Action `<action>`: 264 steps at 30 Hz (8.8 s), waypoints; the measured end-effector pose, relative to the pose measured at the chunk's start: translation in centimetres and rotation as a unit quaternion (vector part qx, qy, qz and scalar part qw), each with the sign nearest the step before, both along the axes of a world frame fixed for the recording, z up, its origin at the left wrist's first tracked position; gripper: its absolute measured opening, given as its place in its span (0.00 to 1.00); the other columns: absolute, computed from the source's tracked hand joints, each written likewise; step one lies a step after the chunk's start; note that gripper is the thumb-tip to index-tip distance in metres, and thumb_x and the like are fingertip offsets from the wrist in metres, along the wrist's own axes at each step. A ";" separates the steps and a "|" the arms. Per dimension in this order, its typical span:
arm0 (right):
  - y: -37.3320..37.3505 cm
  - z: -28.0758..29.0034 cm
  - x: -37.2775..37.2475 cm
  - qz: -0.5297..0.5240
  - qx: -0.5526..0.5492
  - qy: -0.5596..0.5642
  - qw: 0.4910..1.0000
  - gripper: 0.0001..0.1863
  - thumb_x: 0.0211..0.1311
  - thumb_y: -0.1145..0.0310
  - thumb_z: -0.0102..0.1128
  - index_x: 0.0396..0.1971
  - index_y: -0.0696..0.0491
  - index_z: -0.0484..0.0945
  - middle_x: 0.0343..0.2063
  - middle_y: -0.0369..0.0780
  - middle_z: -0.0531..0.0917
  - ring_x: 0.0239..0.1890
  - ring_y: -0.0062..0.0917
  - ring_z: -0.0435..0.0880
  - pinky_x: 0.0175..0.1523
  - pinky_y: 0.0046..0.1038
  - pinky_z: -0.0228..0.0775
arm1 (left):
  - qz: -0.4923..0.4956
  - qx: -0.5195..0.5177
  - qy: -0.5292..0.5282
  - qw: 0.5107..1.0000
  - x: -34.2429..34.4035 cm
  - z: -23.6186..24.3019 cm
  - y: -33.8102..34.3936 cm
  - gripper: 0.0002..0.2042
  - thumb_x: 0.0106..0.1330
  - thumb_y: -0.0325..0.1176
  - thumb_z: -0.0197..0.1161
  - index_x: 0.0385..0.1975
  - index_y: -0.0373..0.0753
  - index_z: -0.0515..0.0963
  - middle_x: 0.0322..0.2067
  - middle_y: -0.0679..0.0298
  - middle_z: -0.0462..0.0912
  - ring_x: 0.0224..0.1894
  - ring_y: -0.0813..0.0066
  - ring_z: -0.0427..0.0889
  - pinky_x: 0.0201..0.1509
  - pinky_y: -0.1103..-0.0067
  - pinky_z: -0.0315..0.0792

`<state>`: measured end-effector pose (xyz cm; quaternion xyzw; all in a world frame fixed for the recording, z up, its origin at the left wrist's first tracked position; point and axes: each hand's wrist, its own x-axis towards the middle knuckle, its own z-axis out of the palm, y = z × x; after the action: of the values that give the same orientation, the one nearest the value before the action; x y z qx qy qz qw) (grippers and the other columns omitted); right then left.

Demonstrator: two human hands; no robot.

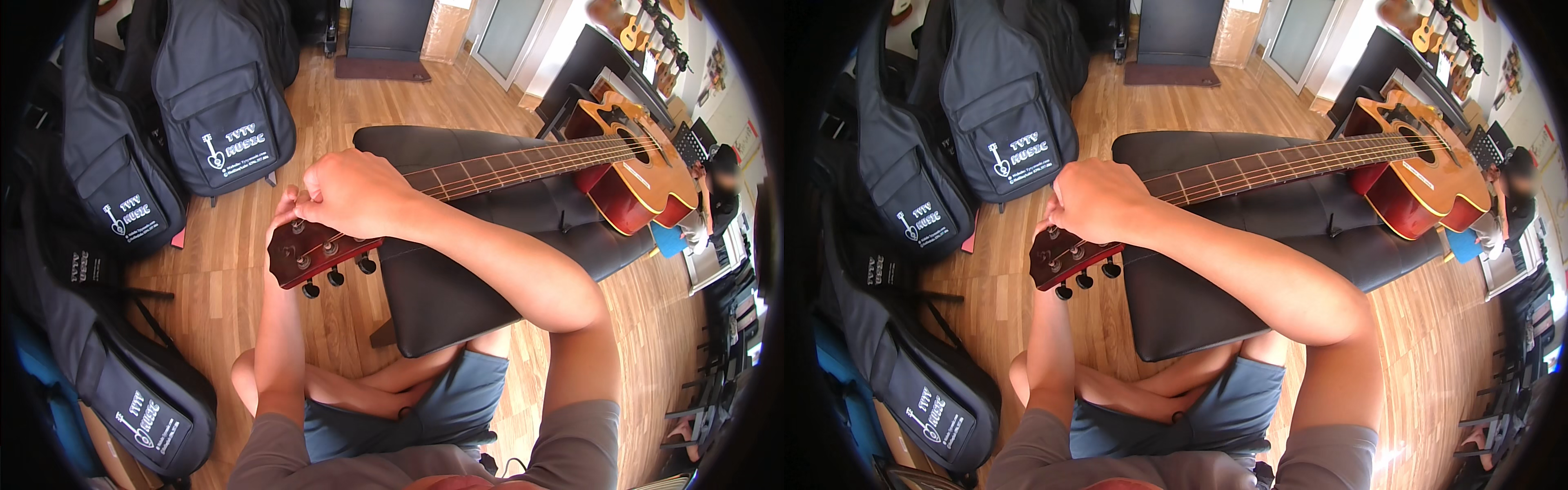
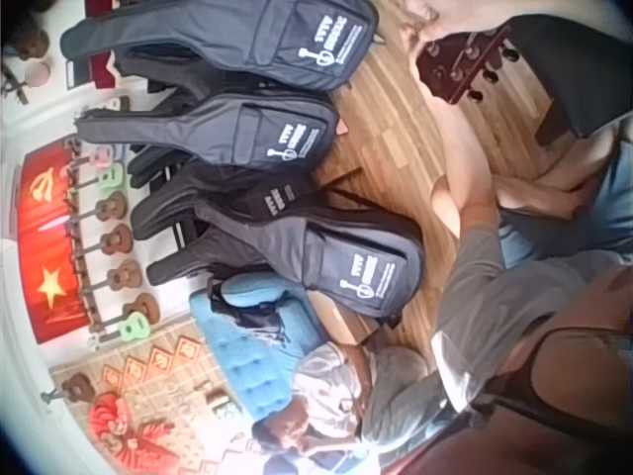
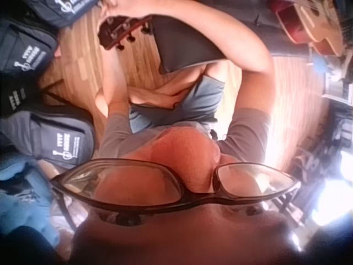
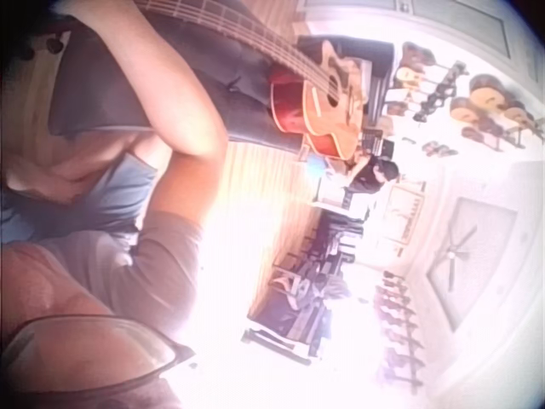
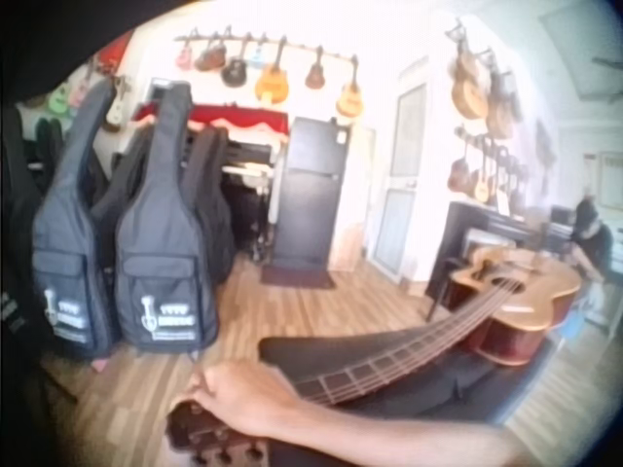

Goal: The person sits on a bench and tunes an acoustic guitar by turning the tuning pegs on the headstock. They repeatedly pluck the strings to check the pitch and make fine adjustments to the tuning pegs.

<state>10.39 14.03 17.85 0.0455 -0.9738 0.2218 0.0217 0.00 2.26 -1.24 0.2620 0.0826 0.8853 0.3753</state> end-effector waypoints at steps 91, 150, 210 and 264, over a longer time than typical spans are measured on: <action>0.0 -2.4 -1.0 0.034 0.026 0.064 0.997 0.28 0.61 0.56 0.70 0.13 0.56 0.65 0.11 0.33 0.62 0.17 0.17 0.60 0.23 0.28 0.54 | -0.093 0.157 0.039 0.982 -2.7 -5.9 1.1 0.15 0.70 0.30 0.58 0.55 0.40 0.70 0.57 0.56 0.75 0.60 0.60 0.78 0.64 0.67 0.75; -0.4 -0.5 -0.7 -0.008 0.043 0.004 0.999 0.18 0.60 0.54 0.68 0.26 0.57 0.83 0.26 0.47 0.85 0.33 0.41 0.87 0.42 0.38 0.78 | -0.118 0.105 -0.076 0.984 -1.0 -3.1 2.3 0.10 0.69 0.36 0.64 0.47 0.45 0.75 0.43 0.56 0.83 0.42 0.59 0.87 0.42 0.63 0.86; -0.2 -0.2 0.1 -0.012 0.015 0.017 1.000 0.17 0.60 0.54 0.68 0.27 0.56 0.83 0.29 0.44 0.87 0.36 0.40 0.87 0.43 0.38 0.77 | 0.021 0.011 0.060 0.998 -0.1 1.0 0.1 0.07 0.69 0.27 0.57 0.44 0.42 0.70 0.44 0.54 0.79 0.45 0.62 0.84 0.45 0.68 0.85; 0.0 0.0 0.0 -0.009 0.013 0.011 1.000 0.19 0.60 0.54 0.68 0.25 0.57 0.84 0.27 0.45 0.86 0.35 0.39 0.87 0.43 0.38 0.77 | -0.006 0.013 0.004 1.000 -0.1 -1.1 0.7 0.09 0.70 0.31 0.59 0.47 0.40 0.73 0.46 0.61 0.81 0.46 0.69 0.85 0.48 0.72 0.82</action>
<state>10.39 13.98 17.84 0.0393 -0.9767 0.2082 0.0334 -0.05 2.92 -2.38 0.2708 0.0704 0.8829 0.3771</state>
